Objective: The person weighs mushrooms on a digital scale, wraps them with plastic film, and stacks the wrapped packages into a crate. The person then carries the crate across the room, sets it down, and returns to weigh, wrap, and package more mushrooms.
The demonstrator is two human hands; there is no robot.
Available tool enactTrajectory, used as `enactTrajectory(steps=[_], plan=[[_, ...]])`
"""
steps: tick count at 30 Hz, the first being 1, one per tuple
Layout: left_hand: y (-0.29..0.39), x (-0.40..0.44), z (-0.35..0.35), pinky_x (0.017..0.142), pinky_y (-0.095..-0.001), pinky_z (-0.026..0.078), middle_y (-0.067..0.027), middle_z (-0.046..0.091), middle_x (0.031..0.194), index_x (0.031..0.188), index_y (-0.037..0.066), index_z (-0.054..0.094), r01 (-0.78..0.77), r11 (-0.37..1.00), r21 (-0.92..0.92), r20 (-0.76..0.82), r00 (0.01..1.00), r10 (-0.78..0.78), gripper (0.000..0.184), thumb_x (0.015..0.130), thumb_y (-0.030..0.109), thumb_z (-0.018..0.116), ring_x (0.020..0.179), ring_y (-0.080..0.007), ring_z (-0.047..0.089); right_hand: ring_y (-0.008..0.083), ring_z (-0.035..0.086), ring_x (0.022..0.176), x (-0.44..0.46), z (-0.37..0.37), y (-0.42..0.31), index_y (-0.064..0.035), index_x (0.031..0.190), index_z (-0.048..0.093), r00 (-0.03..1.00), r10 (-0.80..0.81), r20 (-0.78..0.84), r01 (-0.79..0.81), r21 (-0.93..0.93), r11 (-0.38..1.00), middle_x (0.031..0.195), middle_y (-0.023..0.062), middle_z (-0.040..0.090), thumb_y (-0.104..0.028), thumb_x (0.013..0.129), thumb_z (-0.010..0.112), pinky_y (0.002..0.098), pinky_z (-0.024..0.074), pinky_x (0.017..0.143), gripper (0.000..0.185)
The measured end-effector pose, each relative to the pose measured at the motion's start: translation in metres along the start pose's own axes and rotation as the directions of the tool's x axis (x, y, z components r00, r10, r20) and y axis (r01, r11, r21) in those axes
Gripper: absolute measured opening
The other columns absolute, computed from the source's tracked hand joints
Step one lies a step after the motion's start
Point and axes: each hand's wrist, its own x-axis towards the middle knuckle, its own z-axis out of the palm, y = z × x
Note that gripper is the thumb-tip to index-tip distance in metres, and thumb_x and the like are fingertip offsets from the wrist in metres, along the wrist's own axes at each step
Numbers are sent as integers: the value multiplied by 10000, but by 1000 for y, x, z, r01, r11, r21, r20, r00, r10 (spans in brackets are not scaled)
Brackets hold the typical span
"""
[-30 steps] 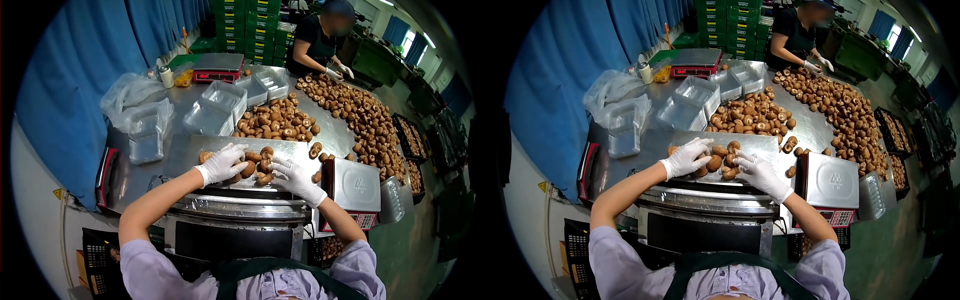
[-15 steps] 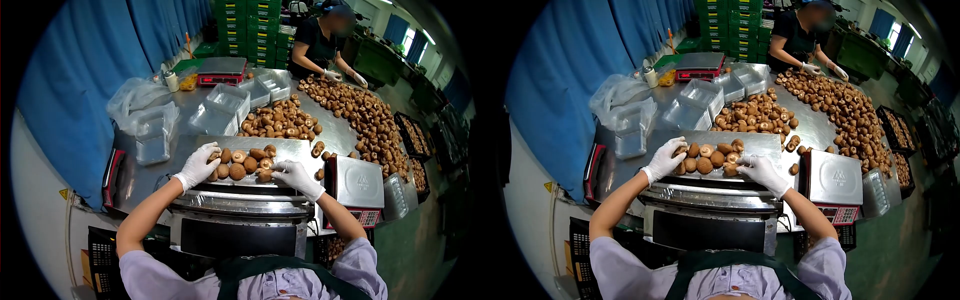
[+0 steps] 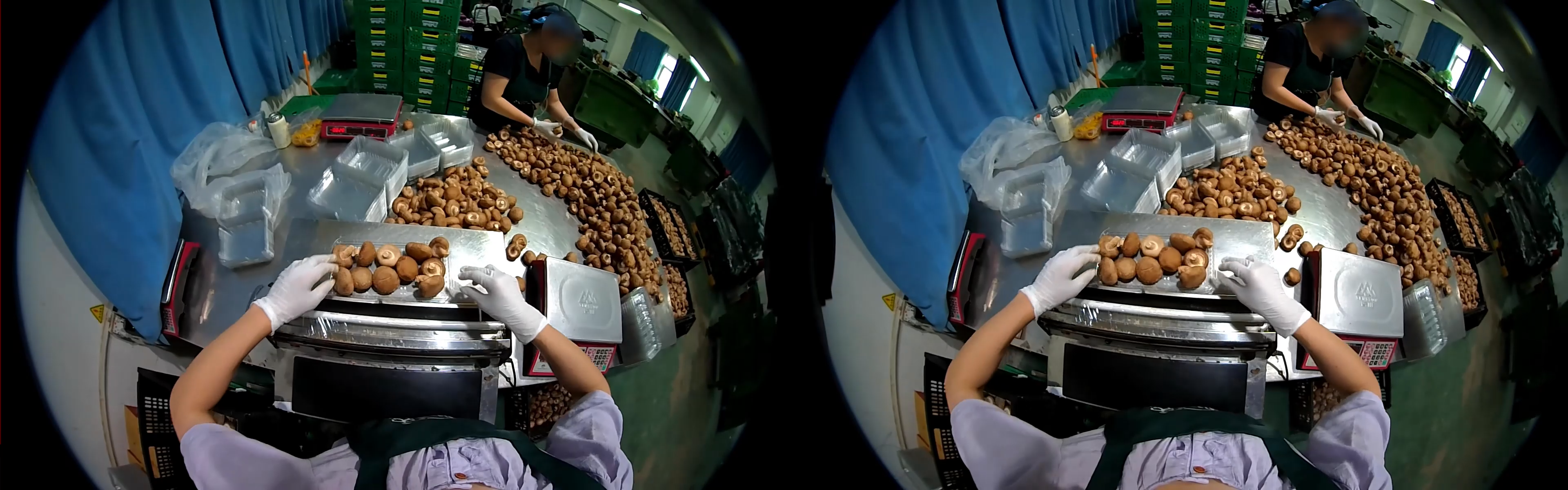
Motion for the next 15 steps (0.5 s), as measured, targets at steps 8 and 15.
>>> enactTrajectory(steps=[8,15], plan=[[-22,-41,-11,563,-296,477,-60,536,1228,1095,156,583,-717,573,397,577,680,452,297,810,116,510,687,-176,582,275,597,812,-40,-27,7,-92,1182,552,767,-427,479,571,-206,795,1247,90,548,-187,827,572,377,528,603,368],[-18,-56,8,707,-357,503,-89,598,909,877,64,608,-115,982,152,338,939,58,147,829,198,571,797,-281,587,308,584,717,-65,-13,10,-39,1051,594,868,-421,262,440,-16,898,913,117,598,-176,865,535,391,503,661,239]])
